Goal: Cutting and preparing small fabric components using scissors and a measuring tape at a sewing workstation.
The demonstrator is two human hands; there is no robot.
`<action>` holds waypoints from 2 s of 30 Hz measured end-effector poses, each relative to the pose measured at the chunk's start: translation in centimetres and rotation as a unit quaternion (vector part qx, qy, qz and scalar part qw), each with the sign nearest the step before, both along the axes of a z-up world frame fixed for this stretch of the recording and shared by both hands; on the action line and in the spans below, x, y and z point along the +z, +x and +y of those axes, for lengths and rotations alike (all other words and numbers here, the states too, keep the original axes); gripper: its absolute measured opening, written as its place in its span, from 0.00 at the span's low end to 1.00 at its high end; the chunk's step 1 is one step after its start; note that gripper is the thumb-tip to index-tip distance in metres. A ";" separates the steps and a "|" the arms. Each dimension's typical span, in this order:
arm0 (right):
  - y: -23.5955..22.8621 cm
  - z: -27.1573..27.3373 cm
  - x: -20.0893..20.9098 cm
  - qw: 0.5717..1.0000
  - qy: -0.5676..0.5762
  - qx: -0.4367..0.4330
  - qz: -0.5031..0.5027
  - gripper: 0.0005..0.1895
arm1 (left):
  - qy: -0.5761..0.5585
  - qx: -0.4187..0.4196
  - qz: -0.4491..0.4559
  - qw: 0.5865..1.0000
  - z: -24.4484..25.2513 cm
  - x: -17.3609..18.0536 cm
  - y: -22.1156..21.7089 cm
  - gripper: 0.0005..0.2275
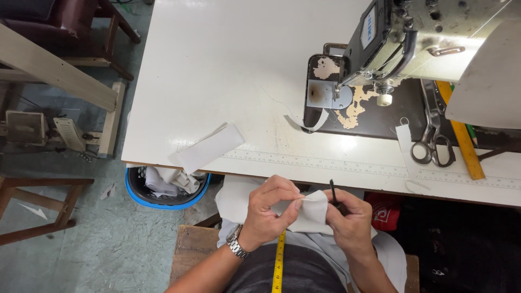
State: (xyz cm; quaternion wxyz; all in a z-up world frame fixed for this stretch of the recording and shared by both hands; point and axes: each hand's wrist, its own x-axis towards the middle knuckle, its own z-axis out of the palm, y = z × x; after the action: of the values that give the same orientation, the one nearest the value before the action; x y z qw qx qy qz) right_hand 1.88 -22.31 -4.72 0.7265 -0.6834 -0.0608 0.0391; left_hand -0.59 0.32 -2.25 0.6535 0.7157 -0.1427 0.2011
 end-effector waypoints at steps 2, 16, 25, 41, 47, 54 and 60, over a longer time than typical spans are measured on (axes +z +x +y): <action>-0.5 1.1 1.3 0.999 -0.018 -0.008 -0.040 0.05 | -0.064 0.031 0.011 0.997 -0.4 -0.2 0.0 0.01; 0.3 0.1 -1.2 0.998 0.040 0.044 0.013 0.10 | -0.054 0.019 0.090 0.994 -0.7 -1.3 -0.7 0.08; 0.2 -0.2 -3.0 1.000 0.024 0.003 -0.013 0.08 | 0.043 0.046 0.027 0.998 -0.7 0.0 -0.7 0.08; -0.6 1.6 2.6 0.995 -0.033 -0.014 -0.088 0.21 | 0.008 0.107 0.099 0.989 -0.8 0.3 -0.9 0.14; 0.1 0.0 0.0 0.995 0.014 0.030 -0.095 0.06 | -0.007 0.018 0.027 0.999 -0.6 1.1 -1.4 0.05; 0.8 0.8 0.9 0.996 0.087 0.027 -0.005 0.08 | -0.108 -0.038 0.055 0.992 -0.3 -0.4 -0.2 0.09; 0.5 -4.0 0.2 0.988 -0.099 0.022 -0.113 0.14 | -0.077 0.012 0.141 0.987 0.2 -0.7 0.1 0.08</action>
State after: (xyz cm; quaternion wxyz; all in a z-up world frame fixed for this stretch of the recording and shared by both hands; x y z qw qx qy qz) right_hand 2.36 -26.33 -4.56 0.6428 -0.7503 -0.1535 -0.0171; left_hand -0.46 0.49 -2.91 0.7180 0.6858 -0.0247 0.1167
